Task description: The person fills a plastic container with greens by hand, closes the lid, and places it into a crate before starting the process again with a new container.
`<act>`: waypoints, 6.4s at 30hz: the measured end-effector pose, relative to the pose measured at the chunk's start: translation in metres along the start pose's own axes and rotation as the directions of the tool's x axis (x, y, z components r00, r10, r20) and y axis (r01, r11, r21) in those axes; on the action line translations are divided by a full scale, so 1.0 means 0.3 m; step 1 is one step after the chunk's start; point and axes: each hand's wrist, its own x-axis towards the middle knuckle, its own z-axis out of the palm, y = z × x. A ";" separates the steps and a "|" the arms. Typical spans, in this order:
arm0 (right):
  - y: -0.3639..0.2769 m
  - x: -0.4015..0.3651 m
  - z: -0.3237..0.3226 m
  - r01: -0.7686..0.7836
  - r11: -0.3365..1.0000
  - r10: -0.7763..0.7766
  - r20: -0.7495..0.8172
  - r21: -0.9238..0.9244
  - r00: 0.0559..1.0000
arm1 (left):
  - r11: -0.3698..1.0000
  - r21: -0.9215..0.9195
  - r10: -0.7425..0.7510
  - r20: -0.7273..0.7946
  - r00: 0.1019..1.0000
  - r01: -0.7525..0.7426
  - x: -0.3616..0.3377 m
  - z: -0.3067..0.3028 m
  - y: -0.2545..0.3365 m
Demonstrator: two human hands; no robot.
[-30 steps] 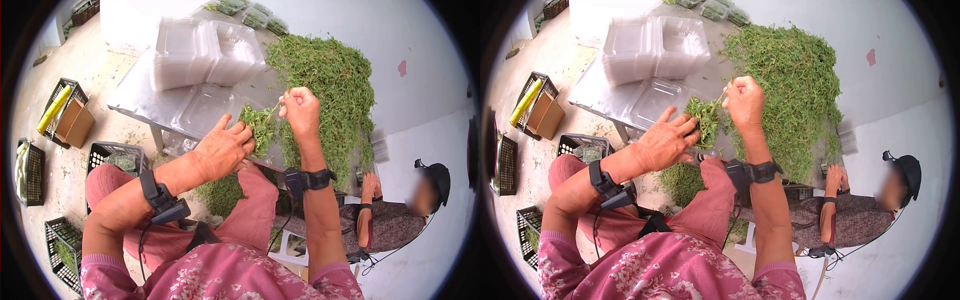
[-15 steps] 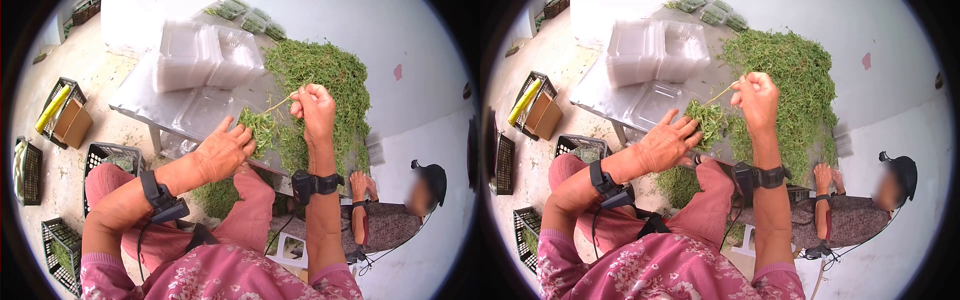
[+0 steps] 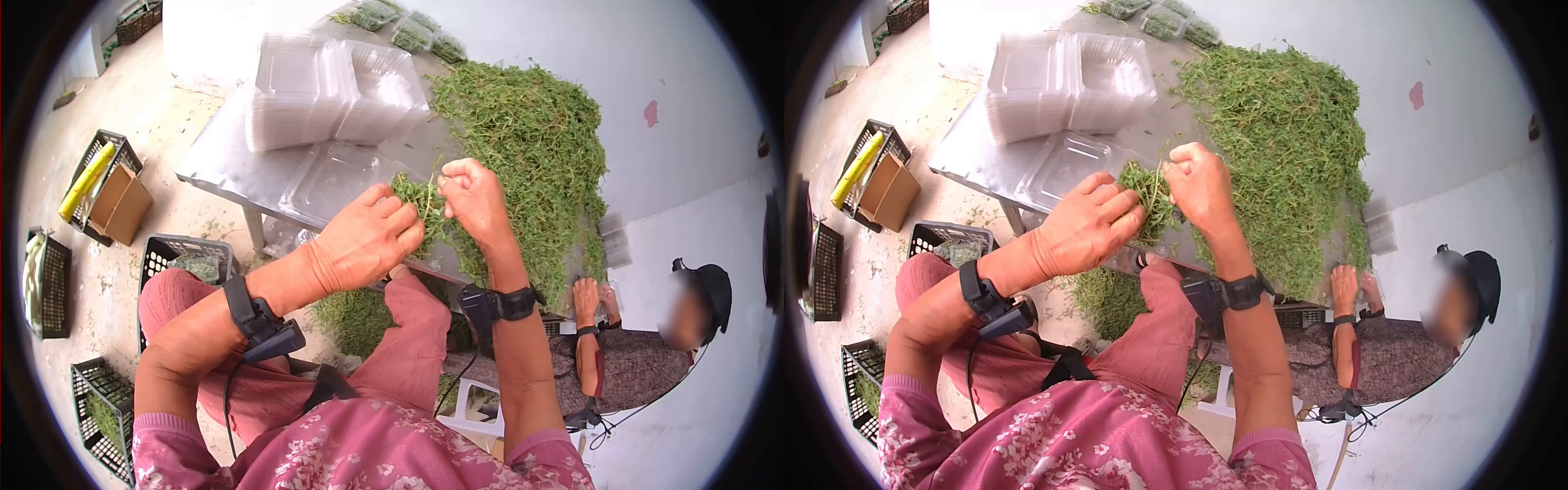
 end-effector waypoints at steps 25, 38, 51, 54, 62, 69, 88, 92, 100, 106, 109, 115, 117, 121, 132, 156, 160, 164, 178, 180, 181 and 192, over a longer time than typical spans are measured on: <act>0.041 -0.040 -0.032 0.060 0.938 -0.072 -0.021 -0.342 0.997 | 1.000 0.006 -0.002 0.293 0.956 0.000 -0.028 0.060 0.030; 0.078 -0.081 0.016 0.169 0.826 -0.190 0.016 -0.538 0.982 | 1.000 -0.009 -0.002 0.280 0.960 0.005 -0.038 0.054 0.036; 0.025 -0.044 0.099 0.162 0.736 -0.082 0.150 -0.657 0.985 | 0.998 -0.062 0.033 0.180 0.983 -0.022 0.026 0.010 0.032; 0.067 -0.042 0.071 0.176 0.801 -0.121 0.134 -0.572 0.984 | 0.998 -0.039 0.048 0.154 0.987 -0.042 0.032 0.013 0.041; 0.186 -0.126 -0.160 0.179 0.943 -0.246 -0.224 -0.281 0.943 | 1.000 -0.008 0.016 0.291 0.957 -0.014 0.040 0.026 0.044; 0.367 -0.233 -0.371 -0.260 0.839 0.124 -0.297 -0.478 0.947 | 0.997 -0.015 -0.069 0.369 0.927 0.080 0.040 0.044 0.023; 0.447 -0.115 -0.444 -0.115 0.920 0.029 -0.229 -0.374 0.973 | 0.997 0.049 -0.070 0.310 0.948 0.058 0.041 0.066 -0.016; 0.521 -0.037 -0.416 -0.087 0.877 -0.038 -0.249 -0.473 0.968 | 0.995 0.091 -0.054 0.292 0.955 0.029 0.033 0.075 -0.019; 0.610 0.037 -0.353 -0.248 0.768 0.146 -0.215 -0.591 0.966 | 0.993 0.117 -0.033 0.276 0.961 0.001 0.028 0.076 -0.020; 0.556 0.035 -0.400 -0.190 0.917 0.129 -0.189 -0.350 0.973 | 0.995 0.102 -0.035 0.268 0.963 0.008 0.027 0.072 -0.020; 0.494 0.027 -0.428 -0.196 0.963 0.166 -0.168 -0.187 0.972 | 0.995 0.100 -0.035 0.264 0.964 0.008 0.027 0.074 -0.021; 0.498 0.027 -0.447 -0.239 0.912 0.224 -0.085 -0.333 0.971 | 0.994 0.111 -0.032 0.275 0.961 0.001 0.022 0.069 -0.021; 0.524 0.025 -0.442 -0.242 0.863 0.259 -0.022 -0.444 0.966 | 0.994 0.114 -0.040 0.299 0.953 0.006 0.022 0.069 -0.019; 0.569 0.036 -0.395 -0.353 0.791 0.391 -0.030 -0.500 0.920 | 0.993 0.115 -0.046 0.308 0.950 0.011 0.026 0.066 -0.017; 0.406 0.008 -0.425 -0.373 0.913 0.371 -0.046 -0.163 0.928 | 0.995 0.095 -0.032 0.285 0.958 0.005 0.015 0.057 -0.020; -0.035 -0.021 -0.166 -0.225 0.858 0.138 0.215 0.461 0.967 | 0.998 0.009 -0.064 0.258 0.964 0.064 0.003 -0.025 -0.045; -0.013 -0.032 -0.052 -0.238 0.941 0.177 0.250 0.241 0.952 | 0.982 -0.133 -0.100 0.257 0.961 0.138 0.011 -0.051 -0.043; 0.036 -0.029 -0.007 -0.142 0.990 0.140 0.259 -0.014 0.956 | 0.961 -0.163 -0.178 0.255 0.950 0.224 0.018 -0.067 -0.051; 0.086 -0.010 -0.036 0.170 0.973 -0.169 0.018 -0.158 0.985 | 0.969 -0.052 -0.235 0.124 0.964 0.243 0.027 -0.035 -0.045; 0.082 0.004 -0.024 0.221 0.962 -0.223 0.009 -0.158 0.975 | 0.983 -0.035 -0.181 0.052 0.982 0.183 0.028 -0.023 -0.040; 0.074 0.007 -0.018 0.258 0.938 -0.261 0.017 -0.231 0.965 | 0.983 -0.050 -0.173 0.095 0.980 0.178 0.025 -0.017 -0.037; 0.048 -0.020 -0.019 0.326 0.925 -0.342 -0.052 -0.197 0.938 | 0.984 -0.086 -0.127 0.289 0.949 0.158 0.004 -0.005 -0.019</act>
